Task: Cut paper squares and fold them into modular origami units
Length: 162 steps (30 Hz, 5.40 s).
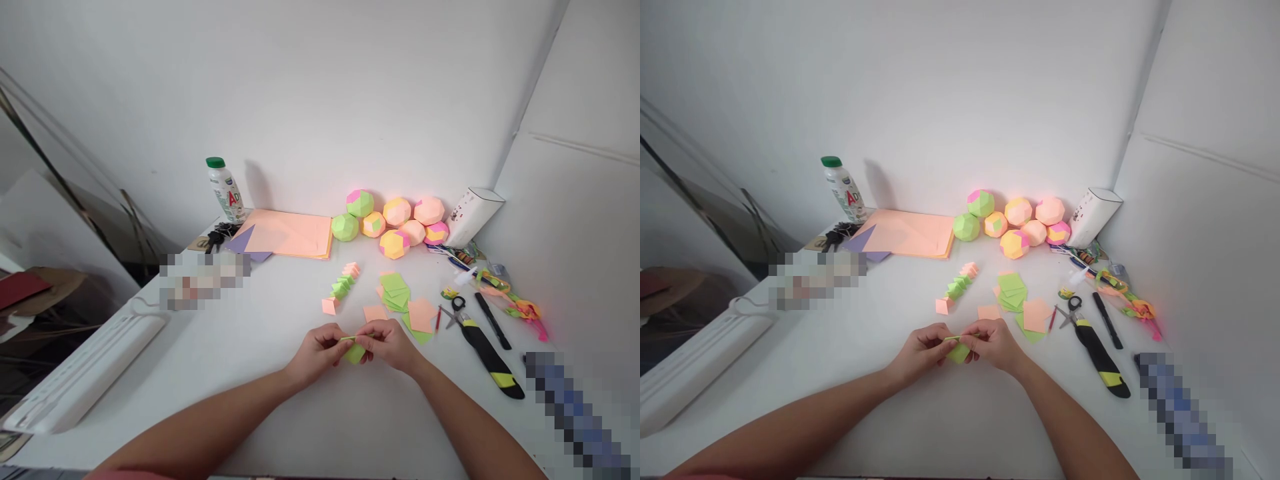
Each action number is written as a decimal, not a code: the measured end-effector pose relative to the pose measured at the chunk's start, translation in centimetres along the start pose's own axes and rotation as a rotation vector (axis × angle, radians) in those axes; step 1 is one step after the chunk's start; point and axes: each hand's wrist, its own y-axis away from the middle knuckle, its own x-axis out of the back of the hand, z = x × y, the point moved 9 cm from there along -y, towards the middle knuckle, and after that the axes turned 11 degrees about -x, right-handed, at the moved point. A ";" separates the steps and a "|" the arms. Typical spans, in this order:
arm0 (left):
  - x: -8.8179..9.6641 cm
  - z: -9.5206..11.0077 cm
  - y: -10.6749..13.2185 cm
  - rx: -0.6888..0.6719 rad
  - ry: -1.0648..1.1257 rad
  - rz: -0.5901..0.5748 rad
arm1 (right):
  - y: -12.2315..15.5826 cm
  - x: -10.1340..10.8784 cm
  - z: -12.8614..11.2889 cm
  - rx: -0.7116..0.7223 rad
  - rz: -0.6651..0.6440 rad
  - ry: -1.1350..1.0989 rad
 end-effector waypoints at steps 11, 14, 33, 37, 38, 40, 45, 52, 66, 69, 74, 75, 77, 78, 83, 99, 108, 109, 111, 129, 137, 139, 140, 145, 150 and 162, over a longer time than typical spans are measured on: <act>0.4 -1.0 0.1 0.082 0.043 0.063 | -0.1 0.3 0.4 -0.024 0.020 0.021; 0.5 -0.6 0.0 0.035 0.056 0.057 | -0.2 0.3 0.6 -0.042 0.028 0.039; -0.2 0.4 0.1 -0.045 -0.046 -0.007 | -0.1 -0.8 0.6 -0.032 0.032 0.088; 0.3 0.5 0.1 -0.067 -0.071 0.033 | 0.0 -0.5 0.4 -0.028 0.022 0.085; 0.5 0.6 0.1 -0.067 -0.065 0.047 | 0.0 -0.4 0.3 -0.028 0.022 0.074; 0.8 0.6 0.2 -0.070 -0.036 0.074 | 0.0 0.0 0.3 -0.027 0.024 0.050; 0.9 1.0 0.1 -0.092 0.067 0.081 | 0.0 0.3 0.3 -0.029 0.040 0.024; -0.1 0.0 -0.1 -0.035 0.008 -0.002 | 0.2 -0.7 0.0 -0.013 0.080 0.108; 1.5 -0.4 -0.3 0.037 0.054 0.168 | -0.3 2.8 0.0 -0.020 0.242 0.151; 2.0 -0.6 -0.3 0.049 0.081 0.208 | -0.3 3.7 -0.3 -0.010 0.285 0.039; 1.5 -1.0 -0.2 0.071 0.117 0.145 | -0.3 1.1 0.1 -0.038 0.129 0.056; 1.4 -1.0 -0.2 0.067 0.119 0.138 | -0.2 0.8 0.1 -0.041 0.114 0.067; 1.4 -0.9 -0.3 0.053 0.117 0.140 | -0.1 0.7 0.0 -0.040 0.110 0.073; 1.5 -0.9 -0.3 0.046 0.114 0.149 | -0.1 0.9 -0.1 -0.038 0.116 0.067; 2.3 -0.7 -0.2 0.011 0.110 0.242 | -0.1 2.1 -0.4 -0.014 0.141 0.053; 0.5 -1.0 -0.3 0.112 0.056 0.032 | -0.4 1.9 0.6 0.021 0.166 -0.007; -0.6 -0.5 -0.4 0.054 0.233 -0.050 | -0.7 1.9 1.5 -0.082 0.170 -0.002; -0.3 -0.6 -0.5 0.040 0.244 -0.028 | -0.7 1.9 1.7 -0.089 0.165 -0.007; 0.1 -0.8 -0.7 0.017 0.264 0.015 | -0.9 1.8 2.0 -0.111 0.138 -0.019; 1.0 -2.0 -1.5 0.088 0.212 0.043 | -1.5 0.9 3.2 -0.191 0.010 -0.058; 0.1 -1.9 -1.1 0.092 0.243 -0.041 | -1.6 1.0 3.3 -0.172 0.009 -0.103; 0.3 -2.2 -1.1 0.086 0.260 -0.023 | -1.6 0.9 3.2 -0.171 0.006 -0.111; 0.3 -2.4 -1.2 0.084 0.266 -0.016 | -1.5 0.9 3.1 -0.170 0.006 -0.114; 0.5 -2.3 -1.3 0.064 0.317 -0.002 | -1.2 0.5 2.2 -0.109 0.009 -0.176; 0.7 -1.6 -1.4 0.066 0.362 0.034 | -1.4 0.3 2.4 -0.134 0.004 -0.185; 0.3 -1.4 -1.2 0.049 0.355 0.006 | -1.4 0.2 2.7 -0.173 -0.012 -0.164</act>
